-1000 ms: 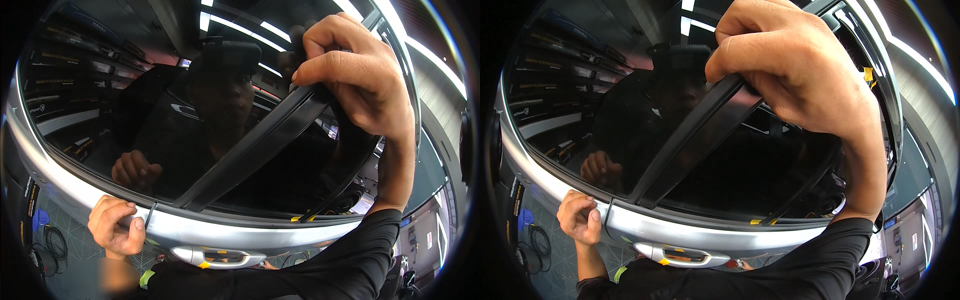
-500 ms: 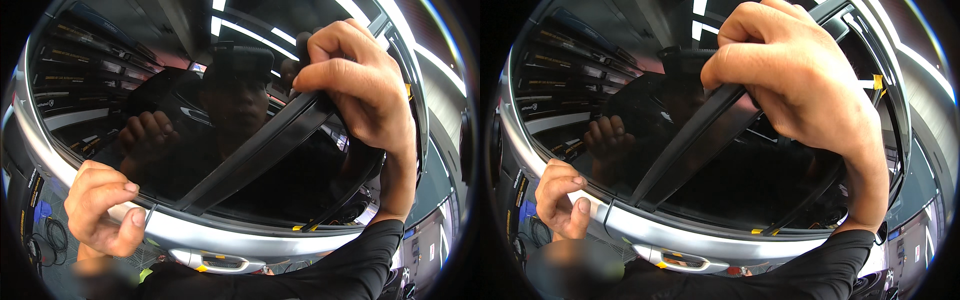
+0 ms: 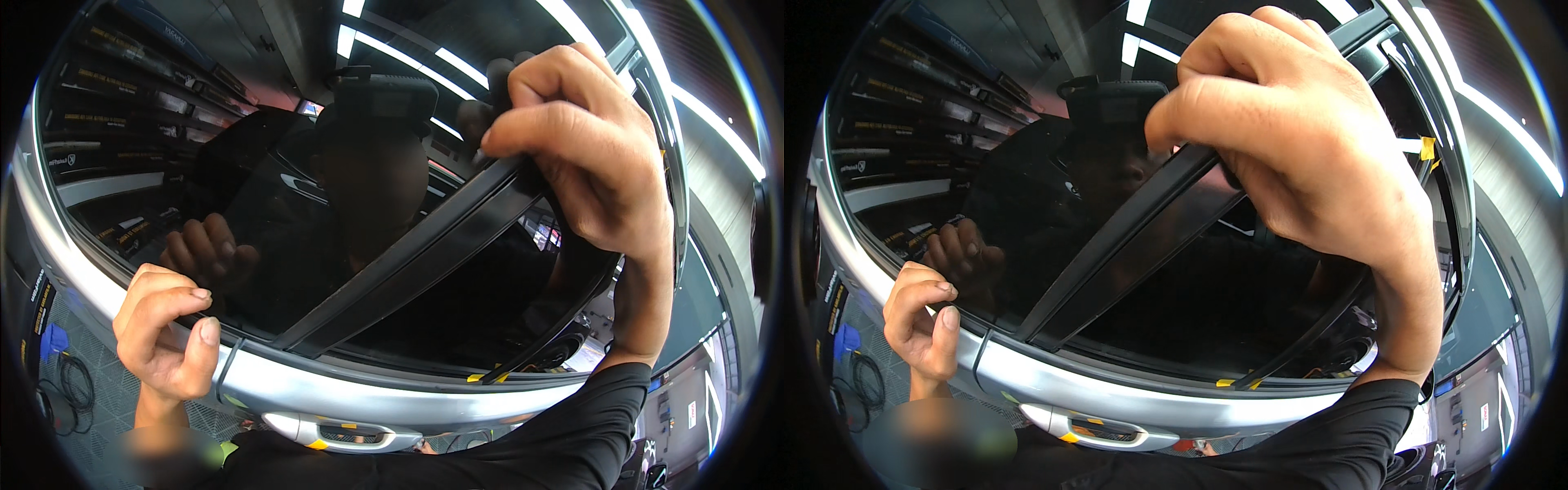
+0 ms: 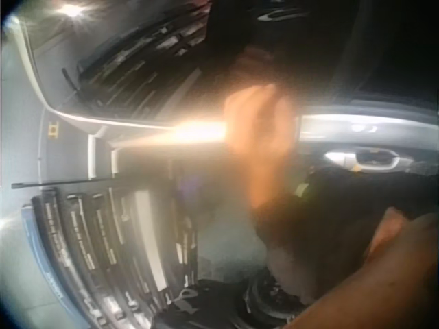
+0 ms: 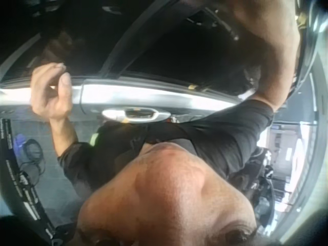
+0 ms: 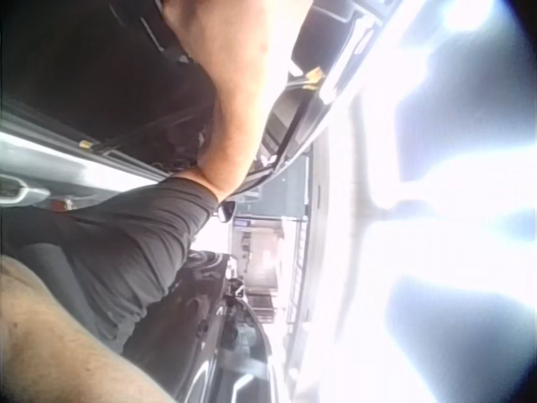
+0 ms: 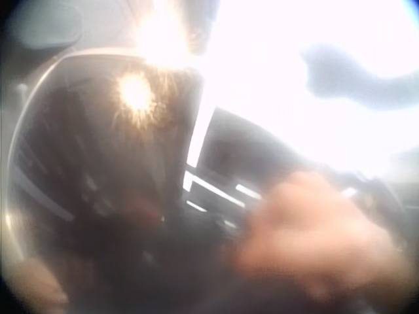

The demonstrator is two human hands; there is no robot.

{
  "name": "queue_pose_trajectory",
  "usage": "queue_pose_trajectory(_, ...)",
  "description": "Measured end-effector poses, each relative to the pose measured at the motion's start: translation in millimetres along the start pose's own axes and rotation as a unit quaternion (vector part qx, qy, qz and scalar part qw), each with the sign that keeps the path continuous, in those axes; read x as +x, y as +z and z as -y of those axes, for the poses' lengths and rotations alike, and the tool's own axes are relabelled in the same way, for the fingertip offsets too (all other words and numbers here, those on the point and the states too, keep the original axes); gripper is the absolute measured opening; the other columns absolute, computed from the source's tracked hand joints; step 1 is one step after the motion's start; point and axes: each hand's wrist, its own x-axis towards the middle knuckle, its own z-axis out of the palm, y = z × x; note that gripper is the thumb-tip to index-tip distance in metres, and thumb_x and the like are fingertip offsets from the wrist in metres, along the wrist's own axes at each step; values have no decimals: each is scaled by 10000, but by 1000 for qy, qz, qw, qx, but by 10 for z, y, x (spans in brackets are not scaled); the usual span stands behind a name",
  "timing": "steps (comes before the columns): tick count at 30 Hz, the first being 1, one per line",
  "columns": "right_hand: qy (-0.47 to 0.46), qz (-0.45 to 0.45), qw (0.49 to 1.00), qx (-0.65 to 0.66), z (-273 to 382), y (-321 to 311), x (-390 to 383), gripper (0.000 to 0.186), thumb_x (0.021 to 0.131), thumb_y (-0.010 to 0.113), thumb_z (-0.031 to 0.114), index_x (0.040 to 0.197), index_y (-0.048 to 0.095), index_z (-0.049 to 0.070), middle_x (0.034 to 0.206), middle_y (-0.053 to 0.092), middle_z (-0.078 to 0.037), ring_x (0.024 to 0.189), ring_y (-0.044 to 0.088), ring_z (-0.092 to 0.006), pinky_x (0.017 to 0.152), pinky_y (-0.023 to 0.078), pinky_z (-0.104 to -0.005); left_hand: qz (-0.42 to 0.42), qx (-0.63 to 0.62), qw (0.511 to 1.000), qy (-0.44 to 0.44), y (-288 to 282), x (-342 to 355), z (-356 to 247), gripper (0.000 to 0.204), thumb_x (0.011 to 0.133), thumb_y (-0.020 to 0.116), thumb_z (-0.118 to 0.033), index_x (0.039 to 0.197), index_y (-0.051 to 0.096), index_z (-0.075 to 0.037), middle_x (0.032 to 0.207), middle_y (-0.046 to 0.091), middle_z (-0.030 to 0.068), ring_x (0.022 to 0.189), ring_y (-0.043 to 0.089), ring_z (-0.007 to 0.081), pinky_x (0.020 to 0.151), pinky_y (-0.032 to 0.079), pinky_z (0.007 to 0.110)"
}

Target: The person installs a black rubber weatherstrip along the upper edge of a car door window. They press the strip into the channel by hand, working from one side to the other, and smooth the installed section to ensure it is seated.

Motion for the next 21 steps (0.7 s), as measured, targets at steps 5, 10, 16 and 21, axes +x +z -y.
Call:
queue_pose_trajectory(5,-12,0,1000,-13,-4,27,19,437,569,714,-29,976,783,113,933,601,-74,861,592,-248,712,415,-376,-19,-27,999,-23,33,-39,30,211,767,709,-87,950,686,15,826,657,128,724,593,207,668,462,323)
queue_pose_trajectory(10,-21,-5,1000,-7,29,40,20,390,580,745,26,960,786,109,908,600,-64,844,597,-242,700,418,-367,-19,-36,999,-24,17,-65,37,204,794,706,-94,961,682,22,835,653,130,729,591,201,674,457,316)
queue_pose_trajectory(16,-38,2,999,-21,26,32,18,365,605,764,48,963,789,116,908,601,-60,838,601,-240,695,427,-365,-15,-28,999,-21,5,-89,37,215,806,715,-106,975,680,23,837,651,130,731,590,201,681,459,318)
queue_pose_trajectory(21,-21,1,1000,-5,21,33,0,371,618,768,35,980,781,118,913,599,-58,843,602,-241,698,431,-365,-21,-31,999,-30,-6,-97,30,221,800,716,-110,972,683,24,844,656,131,738,597,200,685,462,320)
